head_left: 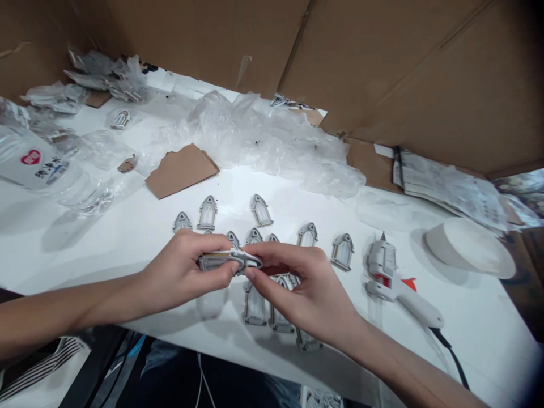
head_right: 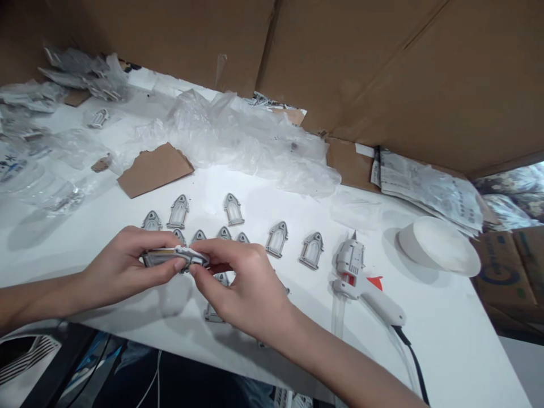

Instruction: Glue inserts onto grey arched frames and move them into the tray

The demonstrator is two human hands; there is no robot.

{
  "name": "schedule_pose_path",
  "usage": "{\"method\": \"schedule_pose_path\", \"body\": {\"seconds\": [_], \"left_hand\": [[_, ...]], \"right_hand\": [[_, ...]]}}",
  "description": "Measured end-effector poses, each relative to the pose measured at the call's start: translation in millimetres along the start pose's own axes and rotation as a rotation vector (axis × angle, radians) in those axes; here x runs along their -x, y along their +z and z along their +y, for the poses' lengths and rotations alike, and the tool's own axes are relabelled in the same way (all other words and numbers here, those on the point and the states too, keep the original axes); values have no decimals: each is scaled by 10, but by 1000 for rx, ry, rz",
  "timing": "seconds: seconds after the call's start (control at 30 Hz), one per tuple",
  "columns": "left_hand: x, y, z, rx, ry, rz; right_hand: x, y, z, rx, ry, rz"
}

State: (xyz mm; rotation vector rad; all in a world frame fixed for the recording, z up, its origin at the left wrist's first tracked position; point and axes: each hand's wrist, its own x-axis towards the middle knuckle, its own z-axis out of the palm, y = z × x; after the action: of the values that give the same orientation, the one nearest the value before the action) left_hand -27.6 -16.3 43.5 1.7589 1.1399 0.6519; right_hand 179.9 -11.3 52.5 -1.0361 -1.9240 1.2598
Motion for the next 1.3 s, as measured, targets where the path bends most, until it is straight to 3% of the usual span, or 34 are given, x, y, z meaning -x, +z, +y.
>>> {"method": "schedule_pose_path", "body": {"seconds": [0.1,0.23,0.6,0.9,1.07,1.3], "left_hand": [[-6,-24,-15,29,-7,-64],[1,-64,-5,236,-212,-203],[8,-53,-164,655,-332,-336],[20,-30,-150,1042,-518,-435],[41,-38,-96,1199,-548,-502],[70,-31,-79,1223,-553,-521]], "right_hand": [[-4,-19,15,-1,6,-25],[-26,-40,-8,-47,69,-30],[-32,-20,-69,-38,120,12],[-55,-44,-157,-45,98,15],[-59,-51,-203,-29,89,15],[-60,-56,-197,-2,66,2]]}}
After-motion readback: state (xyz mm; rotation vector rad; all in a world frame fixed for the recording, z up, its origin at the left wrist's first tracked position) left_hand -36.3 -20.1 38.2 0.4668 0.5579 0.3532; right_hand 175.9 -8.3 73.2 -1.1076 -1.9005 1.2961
